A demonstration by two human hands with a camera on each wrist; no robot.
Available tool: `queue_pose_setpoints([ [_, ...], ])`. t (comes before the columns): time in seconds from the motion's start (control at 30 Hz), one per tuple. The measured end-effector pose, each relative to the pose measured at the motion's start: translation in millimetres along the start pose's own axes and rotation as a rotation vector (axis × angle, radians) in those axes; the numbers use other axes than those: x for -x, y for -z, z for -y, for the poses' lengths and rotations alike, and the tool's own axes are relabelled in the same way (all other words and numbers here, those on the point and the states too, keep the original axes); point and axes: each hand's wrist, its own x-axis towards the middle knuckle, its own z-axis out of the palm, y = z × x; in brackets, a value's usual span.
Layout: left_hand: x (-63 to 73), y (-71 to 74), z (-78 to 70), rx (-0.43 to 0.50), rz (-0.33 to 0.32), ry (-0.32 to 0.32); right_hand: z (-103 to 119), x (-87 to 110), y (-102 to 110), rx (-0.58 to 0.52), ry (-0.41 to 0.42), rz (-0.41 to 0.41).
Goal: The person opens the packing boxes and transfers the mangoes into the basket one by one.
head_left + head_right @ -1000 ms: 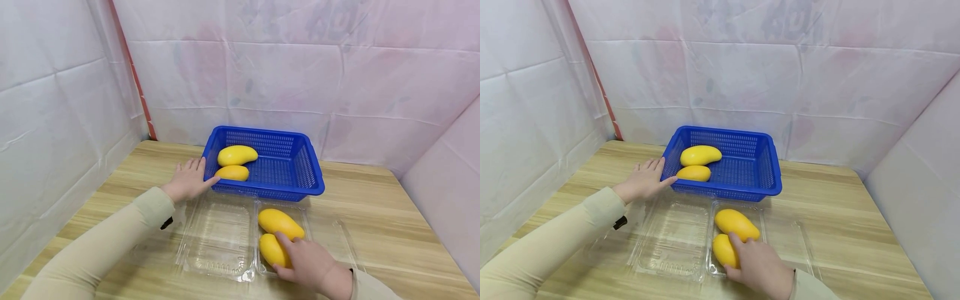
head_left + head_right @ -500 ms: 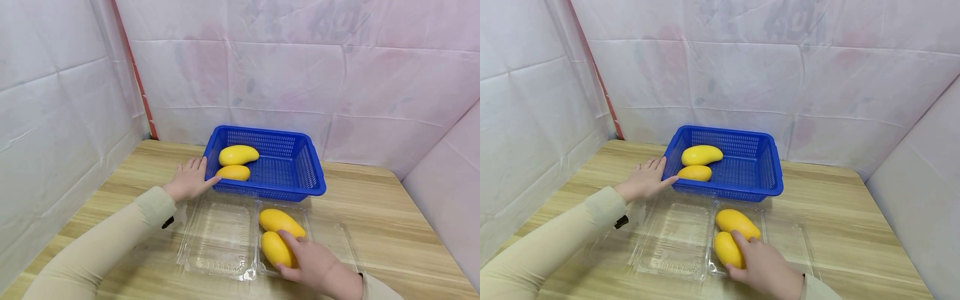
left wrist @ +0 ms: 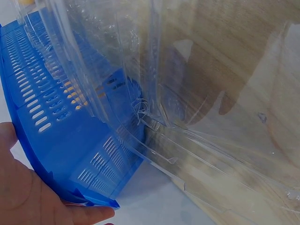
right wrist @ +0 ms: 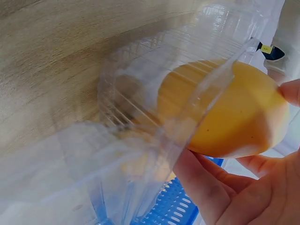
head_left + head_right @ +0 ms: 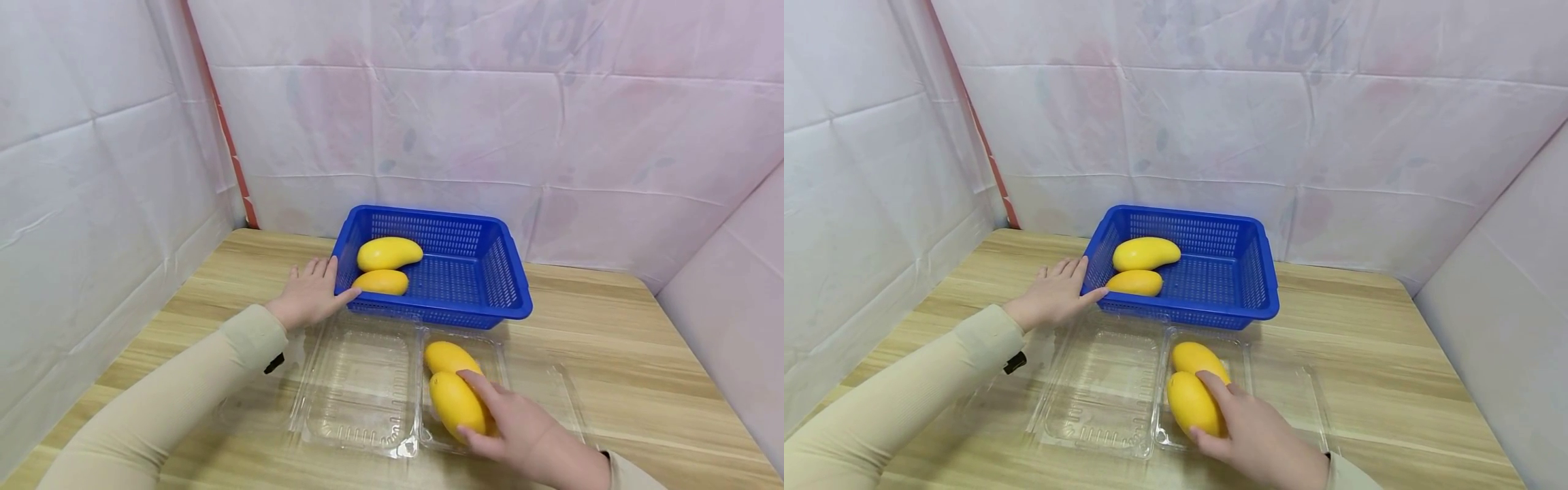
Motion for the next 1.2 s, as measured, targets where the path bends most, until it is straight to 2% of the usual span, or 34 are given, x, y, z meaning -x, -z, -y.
queue_pose_setpoints([
  [0.17,0.1,0.2,0.0,-0.001,0.002,0.0,1.8,2.0,1.9,-0.011,0.037,-0.065],
  [0.37,1.6,0.9,0.2,0.001,0.004,-0.002,2.8,0.5,4.2,0.03,0.07,-0.165],
  [0.57,1.7,1.4,-0.1,0.007,0.004,0.0,6.0,-2.1,7.6,0.055,0.005,-0.214],
  [0.8,0.6,0.2,0.4,0.011,0.006,0.001,3.3,-9.6,12.4,0.148,0.003,-0.3],
  [1.07,1.2,0.2,0.3,0.008,0.004,-0.004,1.0,-22.7,12.4,0.305,-0.015,-0.252],
  [1.2,0.6,0.0,0.4,0.012,0.004,-0.001,2.6,-26.8,14.1,0.324,-0.013,-0.238],
])
